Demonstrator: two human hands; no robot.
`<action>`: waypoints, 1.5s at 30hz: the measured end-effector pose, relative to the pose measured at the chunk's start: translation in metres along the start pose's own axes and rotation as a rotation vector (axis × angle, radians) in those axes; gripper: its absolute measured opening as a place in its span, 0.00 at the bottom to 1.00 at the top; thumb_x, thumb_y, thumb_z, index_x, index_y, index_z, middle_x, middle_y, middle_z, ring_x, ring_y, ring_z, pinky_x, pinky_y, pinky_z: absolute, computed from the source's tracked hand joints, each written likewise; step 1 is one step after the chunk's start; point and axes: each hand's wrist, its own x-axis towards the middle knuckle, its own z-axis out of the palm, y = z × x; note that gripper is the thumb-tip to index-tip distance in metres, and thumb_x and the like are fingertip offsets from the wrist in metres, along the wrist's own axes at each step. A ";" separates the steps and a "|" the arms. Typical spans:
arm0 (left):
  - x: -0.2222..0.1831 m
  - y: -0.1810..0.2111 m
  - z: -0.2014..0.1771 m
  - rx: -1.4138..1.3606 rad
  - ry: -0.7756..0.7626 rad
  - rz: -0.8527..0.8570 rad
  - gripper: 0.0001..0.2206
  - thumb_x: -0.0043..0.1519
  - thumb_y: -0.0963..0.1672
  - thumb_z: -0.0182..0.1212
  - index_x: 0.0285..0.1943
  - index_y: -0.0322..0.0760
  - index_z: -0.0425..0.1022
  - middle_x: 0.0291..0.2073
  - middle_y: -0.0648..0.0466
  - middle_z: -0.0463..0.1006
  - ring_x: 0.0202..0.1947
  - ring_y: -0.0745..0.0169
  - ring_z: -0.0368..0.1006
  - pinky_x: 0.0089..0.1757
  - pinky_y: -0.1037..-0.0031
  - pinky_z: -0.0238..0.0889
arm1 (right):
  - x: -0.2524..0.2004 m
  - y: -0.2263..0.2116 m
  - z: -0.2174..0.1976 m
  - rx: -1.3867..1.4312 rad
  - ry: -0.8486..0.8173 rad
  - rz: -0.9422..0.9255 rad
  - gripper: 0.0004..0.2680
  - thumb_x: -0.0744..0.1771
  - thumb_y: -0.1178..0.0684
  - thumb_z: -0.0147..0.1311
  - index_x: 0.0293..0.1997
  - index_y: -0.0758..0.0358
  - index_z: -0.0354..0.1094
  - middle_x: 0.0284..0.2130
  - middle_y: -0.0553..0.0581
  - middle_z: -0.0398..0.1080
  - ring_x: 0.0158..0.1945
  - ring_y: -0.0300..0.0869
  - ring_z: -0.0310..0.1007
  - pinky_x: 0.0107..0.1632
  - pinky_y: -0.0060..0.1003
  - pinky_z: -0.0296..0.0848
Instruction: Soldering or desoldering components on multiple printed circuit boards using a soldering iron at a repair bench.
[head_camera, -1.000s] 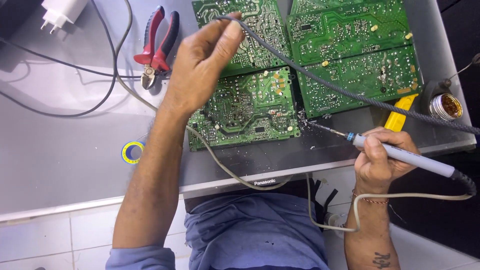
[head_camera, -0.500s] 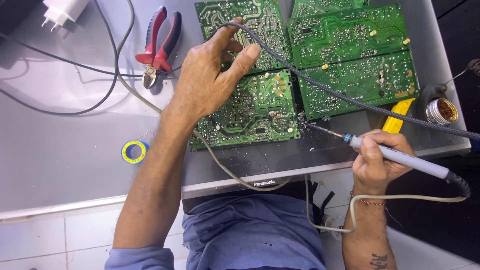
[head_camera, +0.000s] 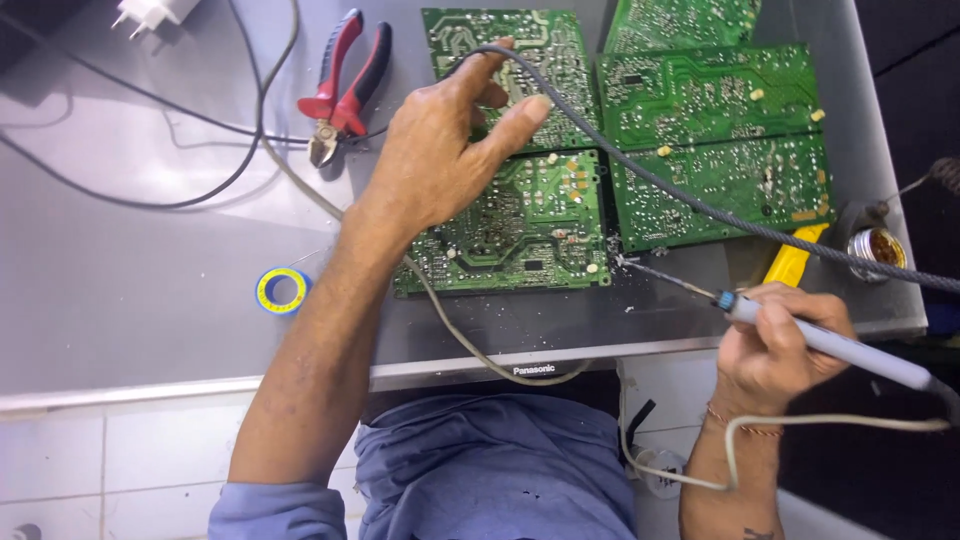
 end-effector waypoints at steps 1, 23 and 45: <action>0.000 0.000 -0.001 0.004 -0.012 -0.005 0.33 0.64 0.59 0.39 0.64 0.30 0.62 0.46 0.46 0.82 0.36 0.53 0.79 0.39 0.57 0.66 | 0.002 -0.003 0.001 0.020 0.001 -0.009 0.03 0.60 0.59 0.48 0.30 0.64 0.58 0.17 0.58 0.58 0.20 0.44 0.58 0.29 0.37 0.64; 0.001 -0.017 -0.010 -0.022 0.046 -0.070 0.33 0.60 0.61 0.40 0.61 0.33 0.64 0.36 0.56 0.85 0.34 0.50 0.79 0.35 0.59 0.65 | 0.069 0.007 0.105 0.246 -0.395 0.192 0.03 0.66 0.64 0.51 0.34 0.64 0.63 0.25 0.61 0.67 0.22 0.42 0.67 0.26 0.29 0.69; -0.001 -0.021 -0.010 -0.005 0.056 -0.086 0.34 0.59 0.61 0.41 0.62 0.34 0.65 0.31 0.55 0.83 0.35 0.47 0.78 0.33 0.56 0.65 | 0.074 0.019 0.124 0.141 -0.323 0.296 0.03 0.63 0.60 0.54 0.30 0.62 0.65 0.18 0.52 0.62 0.18 0.38 0.64 0.21 0.27 0.69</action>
